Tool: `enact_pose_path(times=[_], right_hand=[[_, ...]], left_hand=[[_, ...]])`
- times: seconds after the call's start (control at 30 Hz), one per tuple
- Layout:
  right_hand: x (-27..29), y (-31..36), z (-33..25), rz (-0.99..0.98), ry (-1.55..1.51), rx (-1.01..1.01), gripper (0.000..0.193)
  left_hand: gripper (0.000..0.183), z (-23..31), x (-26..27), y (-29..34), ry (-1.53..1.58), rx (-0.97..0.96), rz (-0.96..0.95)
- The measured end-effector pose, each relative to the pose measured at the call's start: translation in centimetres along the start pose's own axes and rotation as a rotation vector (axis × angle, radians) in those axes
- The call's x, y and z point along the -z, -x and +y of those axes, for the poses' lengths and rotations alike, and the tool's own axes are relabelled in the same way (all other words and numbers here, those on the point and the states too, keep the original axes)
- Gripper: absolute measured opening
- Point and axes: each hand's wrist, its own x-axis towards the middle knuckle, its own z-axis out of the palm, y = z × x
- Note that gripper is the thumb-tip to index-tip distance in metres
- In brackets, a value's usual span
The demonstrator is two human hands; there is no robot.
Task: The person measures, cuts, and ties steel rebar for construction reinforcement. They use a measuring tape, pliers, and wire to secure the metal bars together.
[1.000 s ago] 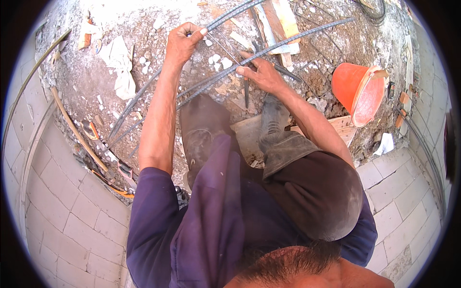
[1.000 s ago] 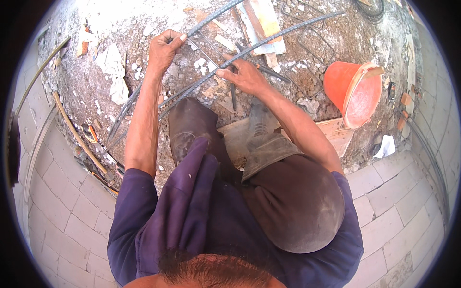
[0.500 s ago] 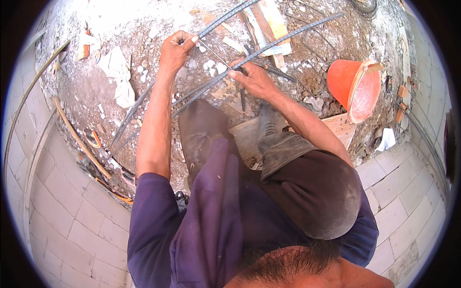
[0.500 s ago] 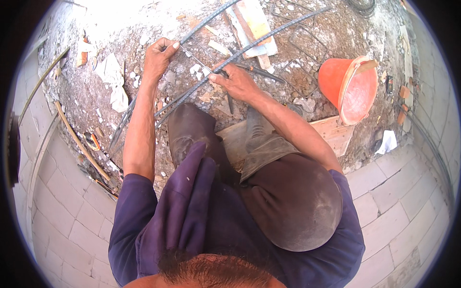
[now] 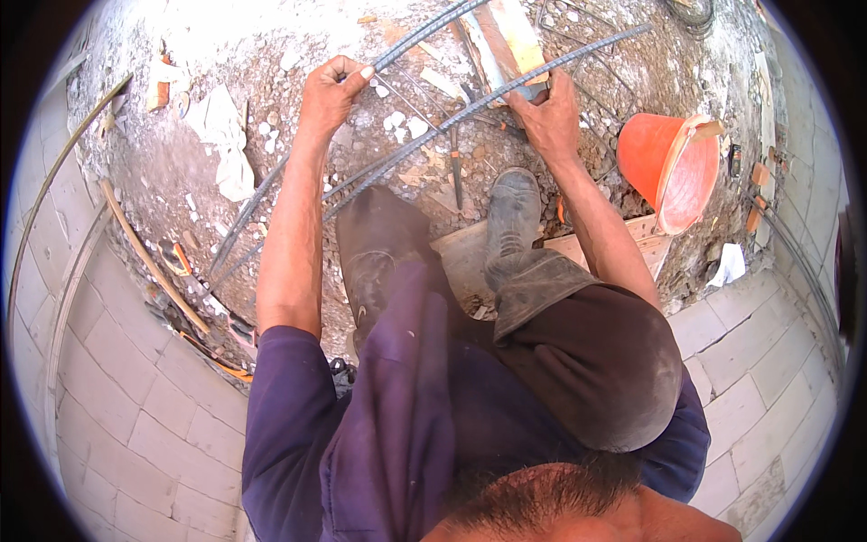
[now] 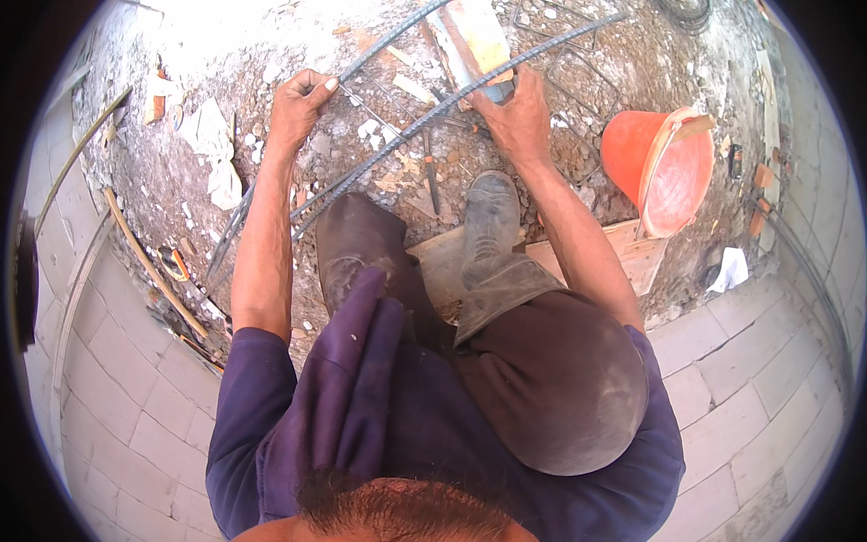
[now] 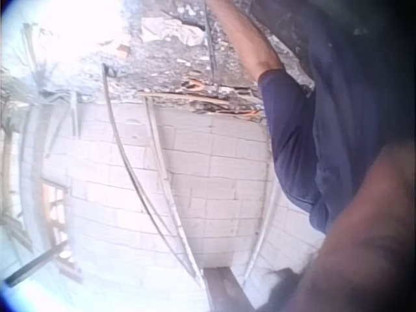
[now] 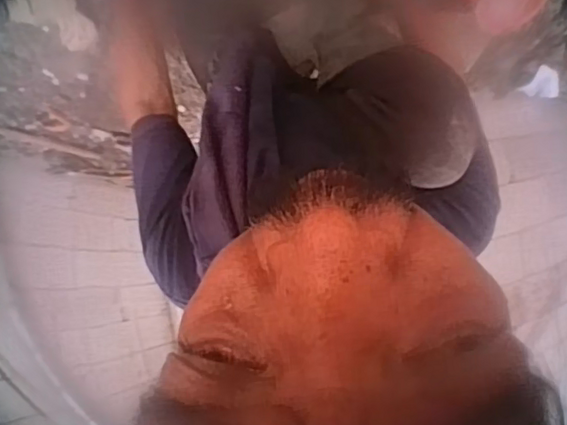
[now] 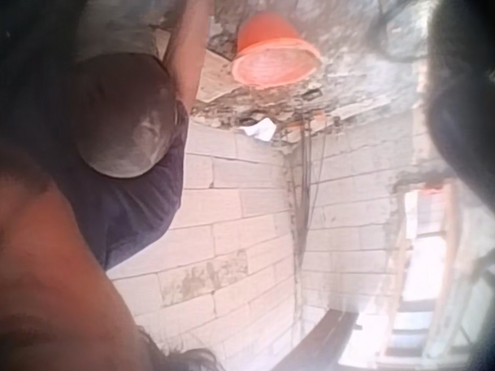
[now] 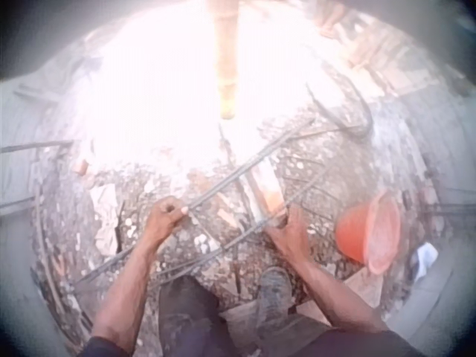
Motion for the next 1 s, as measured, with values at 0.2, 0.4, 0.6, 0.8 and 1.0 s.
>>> enact_pose_path(times=[0.2, 0.4, 0.6, 0.8, 1.0], right_hand=[[0.5, -2.6, 1.6, -0.162, 0.04, -0.037, 0.057], [0.5, -4.1, 4.3, -0.213, 0.011, -0.005, 0.068], [2.8, -3.1, -0.4, -0.307, 0.164, -0.041, 0.044], [6.1, 1.5, 2.1, -0.43, -0.122, -0.023, 0.025], [6.6, 1.6, -2.0, -0.712, -0.038, -0.135, 0.023]], left_hand=[[0.016, 0.0, 0.2, 0.1, -0.022, 0.018, -0.014], [0.015, 0.2, 0.1, 0.3, 0.03, 0.018, -0.008], [0.017, -0.5, 1.5, 0.9, 0.053, 0.013, -0.004], [0.016, -0.5, 0.7, 0.1, 0.014, 0.012, -0.012], [0.015, -0.2, 0.3, 0.4, 0.051, 0.063, -0.032]])
